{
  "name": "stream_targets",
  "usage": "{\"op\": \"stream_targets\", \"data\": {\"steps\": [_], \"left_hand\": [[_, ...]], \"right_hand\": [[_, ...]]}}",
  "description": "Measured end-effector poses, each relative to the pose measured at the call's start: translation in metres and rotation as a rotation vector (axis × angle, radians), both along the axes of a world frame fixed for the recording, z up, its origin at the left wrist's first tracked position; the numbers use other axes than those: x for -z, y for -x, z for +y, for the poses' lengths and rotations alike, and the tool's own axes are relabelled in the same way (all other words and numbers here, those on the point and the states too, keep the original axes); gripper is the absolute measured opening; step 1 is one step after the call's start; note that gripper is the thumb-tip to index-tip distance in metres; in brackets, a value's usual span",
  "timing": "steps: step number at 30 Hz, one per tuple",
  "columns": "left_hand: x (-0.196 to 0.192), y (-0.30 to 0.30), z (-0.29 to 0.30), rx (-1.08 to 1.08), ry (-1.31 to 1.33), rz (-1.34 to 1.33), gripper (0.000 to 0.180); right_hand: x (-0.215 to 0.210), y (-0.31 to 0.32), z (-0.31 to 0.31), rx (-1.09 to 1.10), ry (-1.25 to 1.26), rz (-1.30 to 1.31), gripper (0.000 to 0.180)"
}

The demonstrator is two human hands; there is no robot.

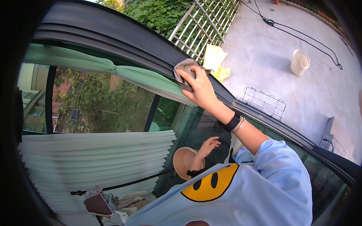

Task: The person wipes the glass panels and frame of a balcony window using a cloth, then opens the window and continues to wipe the interior edges and corners of the window frame.

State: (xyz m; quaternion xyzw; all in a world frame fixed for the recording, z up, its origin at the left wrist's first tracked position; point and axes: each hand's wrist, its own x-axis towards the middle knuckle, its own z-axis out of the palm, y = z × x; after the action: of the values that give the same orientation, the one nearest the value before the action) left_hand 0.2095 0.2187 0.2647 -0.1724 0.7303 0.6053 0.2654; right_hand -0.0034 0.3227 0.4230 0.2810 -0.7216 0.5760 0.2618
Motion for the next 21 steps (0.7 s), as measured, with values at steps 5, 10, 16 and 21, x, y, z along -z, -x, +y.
{"op": "stream_targets", "data": {"steps": [5,10,16,21], "left_hand": [[0.004,-0.016,0.004,-0.046,-0.004,-0.029,0.032],[0.013,-0.028,0.003,-0.074,0.015,-0.064,0.031],[0.007,-0.034,0.003,-0.163,0.026,-0.031,0.030],[-0.005,-0.023,0.011,-0.096,0.037,0.027,0.026]], "right_hand": [[0.046,-0.005,0.002,-0.053,0.010,-0.097,0.065],[0.091,-0.005,0.006,-0.065,-0.008,-0.148,0.063],[0.118,-0.001,0.017,-0.129,-0.107,-0.194,0.053],[0.097,-0.008,0.031,-0.105,-0.139,-0.290,0.047]]}}
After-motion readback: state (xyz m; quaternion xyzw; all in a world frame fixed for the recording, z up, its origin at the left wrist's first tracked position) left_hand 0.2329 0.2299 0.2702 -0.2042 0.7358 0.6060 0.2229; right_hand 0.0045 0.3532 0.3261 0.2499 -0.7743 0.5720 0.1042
